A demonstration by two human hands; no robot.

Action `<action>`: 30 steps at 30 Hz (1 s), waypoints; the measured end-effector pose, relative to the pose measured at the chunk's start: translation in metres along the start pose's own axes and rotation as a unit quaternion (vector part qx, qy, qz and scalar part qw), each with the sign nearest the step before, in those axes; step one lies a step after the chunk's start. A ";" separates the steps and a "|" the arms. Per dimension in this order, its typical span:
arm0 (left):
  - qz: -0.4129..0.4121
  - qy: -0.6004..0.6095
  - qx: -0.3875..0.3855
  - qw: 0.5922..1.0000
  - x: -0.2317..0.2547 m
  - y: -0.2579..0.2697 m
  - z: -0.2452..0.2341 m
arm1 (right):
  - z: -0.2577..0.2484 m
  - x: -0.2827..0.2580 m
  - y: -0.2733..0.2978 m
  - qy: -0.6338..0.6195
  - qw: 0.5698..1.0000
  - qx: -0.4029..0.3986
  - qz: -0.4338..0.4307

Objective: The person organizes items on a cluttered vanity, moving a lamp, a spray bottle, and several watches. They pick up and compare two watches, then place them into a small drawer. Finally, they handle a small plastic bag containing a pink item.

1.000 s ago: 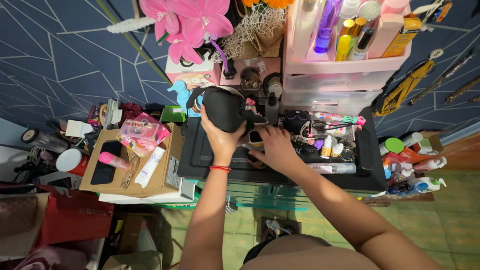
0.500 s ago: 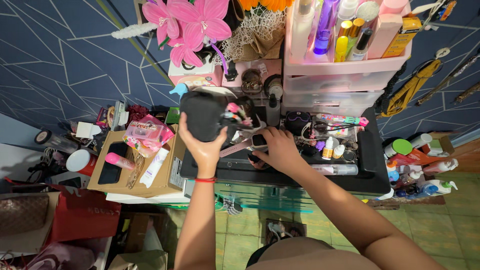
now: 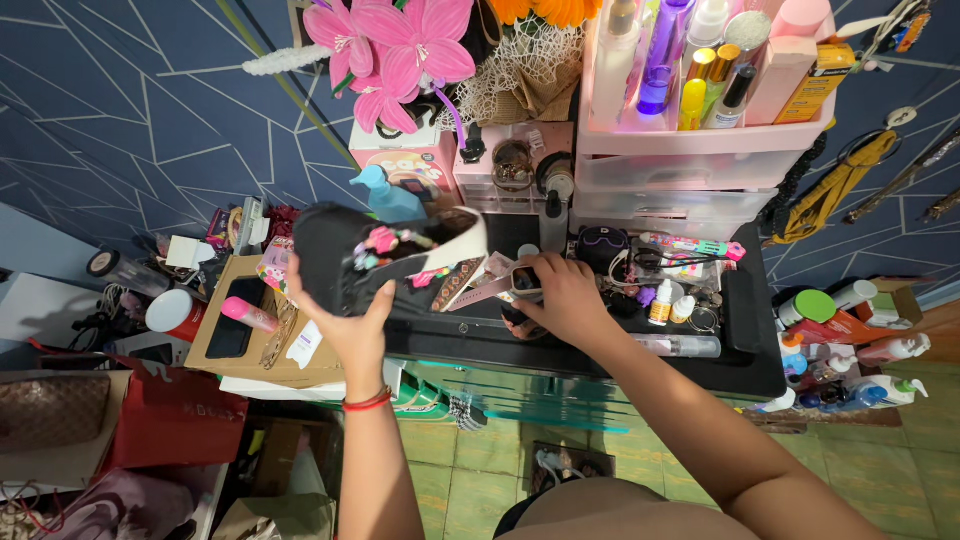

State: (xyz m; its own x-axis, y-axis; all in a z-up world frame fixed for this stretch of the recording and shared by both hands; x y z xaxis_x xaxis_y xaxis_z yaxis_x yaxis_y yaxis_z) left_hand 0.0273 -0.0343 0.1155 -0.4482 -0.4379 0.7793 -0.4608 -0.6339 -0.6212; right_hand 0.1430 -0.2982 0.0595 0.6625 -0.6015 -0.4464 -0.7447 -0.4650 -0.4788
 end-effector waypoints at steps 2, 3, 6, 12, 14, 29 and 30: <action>-0.034 0.077 0.014 0.996 0.003 0.002 -0.008 | 0.002 0.002 0.000 0.009 1.000 -0.006 0.003; -0.024 0.085 0.021 0.996 0.005 0.001 -0.012 | 0.003 0.002 0.000 0.014 1.000 -0.010 0.005; -0.021 0.120 0.045 0.991 0.013 -0.001 -0.022 | 0.006 0.004 0.001 0.009 1.000 -0.006 -0.003; 0.005 0.136 0.057 0.989 0.025 -0.005 -0.035 | 0.008 0.004 0.001 0.020 1.000 -0.007 -0.014; 0.050 0.113 0.044 0.991 0.021 -0.006 -0.037 | 0.009 0.003 0.000 0.029 0.999 -0.013 -0.015; -0.055 0.154 0.018 0.986 -0.029 0.053 -0.044 | 0.052 -0.115 -0.210 -0.139 0.967 0.032 -0.209; -0.035 0.121 0.021 0.992 -0.031 0.055 -0.046 | 0.057 -0.119 -0.212 -0.076 0.973 0.012 -0.216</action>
State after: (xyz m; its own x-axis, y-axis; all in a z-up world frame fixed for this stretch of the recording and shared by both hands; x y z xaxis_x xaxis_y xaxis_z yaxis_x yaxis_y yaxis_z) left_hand -0.0196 -0.0263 0.0533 -0.5895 -0.2294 0.7745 -0.4676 -0.6849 -0.5588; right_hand 0.2269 -0.0914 0.1708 0.9193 -0.2484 -0.3053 -0.3925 -0.6366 -0.6639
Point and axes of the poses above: each hand's wrist, its own y-axis away from the middle knuckle, its own z-axis out of the palm, x = y × z, the point moved 1 cm from there along -y, towards the middle knuckle, and after that the axes turned 5 degrees about x, right-handed, at the moved point
